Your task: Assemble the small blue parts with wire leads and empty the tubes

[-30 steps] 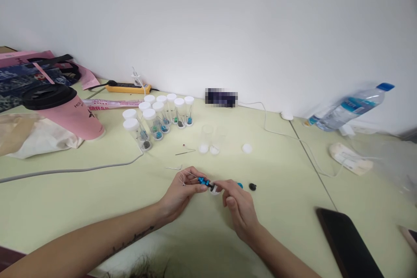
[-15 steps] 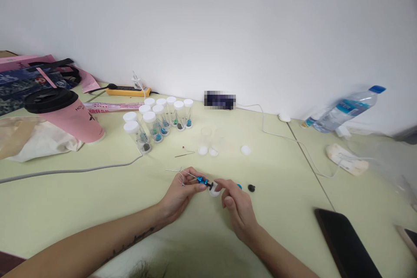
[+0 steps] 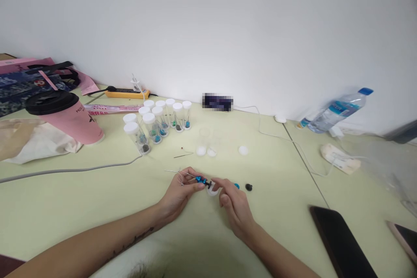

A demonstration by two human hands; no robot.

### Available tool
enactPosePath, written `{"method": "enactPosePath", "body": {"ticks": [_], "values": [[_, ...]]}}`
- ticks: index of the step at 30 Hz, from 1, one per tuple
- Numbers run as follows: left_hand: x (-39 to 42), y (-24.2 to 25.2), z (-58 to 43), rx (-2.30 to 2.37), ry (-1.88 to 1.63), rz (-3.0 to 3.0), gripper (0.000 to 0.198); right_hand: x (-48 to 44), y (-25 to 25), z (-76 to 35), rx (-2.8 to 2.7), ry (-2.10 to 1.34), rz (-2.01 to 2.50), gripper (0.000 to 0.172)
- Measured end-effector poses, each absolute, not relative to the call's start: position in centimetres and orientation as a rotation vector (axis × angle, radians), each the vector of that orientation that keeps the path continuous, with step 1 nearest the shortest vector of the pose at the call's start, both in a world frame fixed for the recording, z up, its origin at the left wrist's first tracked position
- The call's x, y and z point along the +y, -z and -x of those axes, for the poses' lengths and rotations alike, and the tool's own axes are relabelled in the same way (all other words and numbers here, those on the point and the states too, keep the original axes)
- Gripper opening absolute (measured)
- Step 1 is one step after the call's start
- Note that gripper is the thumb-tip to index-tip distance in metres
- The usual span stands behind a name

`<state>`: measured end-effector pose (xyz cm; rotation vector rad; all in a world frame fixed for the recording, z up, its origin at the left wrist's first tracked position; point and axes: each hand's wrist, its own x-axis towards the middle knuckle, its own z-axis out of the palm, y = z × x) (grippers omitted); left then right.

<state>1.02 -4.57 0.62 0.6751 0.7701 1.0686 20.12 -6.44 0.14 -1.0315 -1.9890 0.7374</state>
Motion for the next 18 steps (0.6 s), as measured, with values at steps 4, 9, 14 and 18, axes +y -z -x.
{"method": "enactPosePath", "body": {"ticks": [4,9,14,18], "values": [[-4.62,-0.55,-1.03,0.767,-1.073,-0.695,0.021,-6.49,-0.30,-20.04,-2.003,-0.736,1.037,0.041],[-4.68,-0.38,-1.02,0.785,-1.072,-0.715,0.021,-6.51,-0.11,-20.13,-1.989,-0.751,1.055,0.040],[-4.64,-0.31,-1.00,0.780,-1.069,-0.718,0.021,-6.51,0.15,-20.13,-1.989,-0.748,1.053,0.040],[-4.65,-0.38,-1.05,0.776,-1.074,-0.713,0.021,-6.55,-0.16,-20.02,-1.993,-0.706,1.040,0.040]]}}
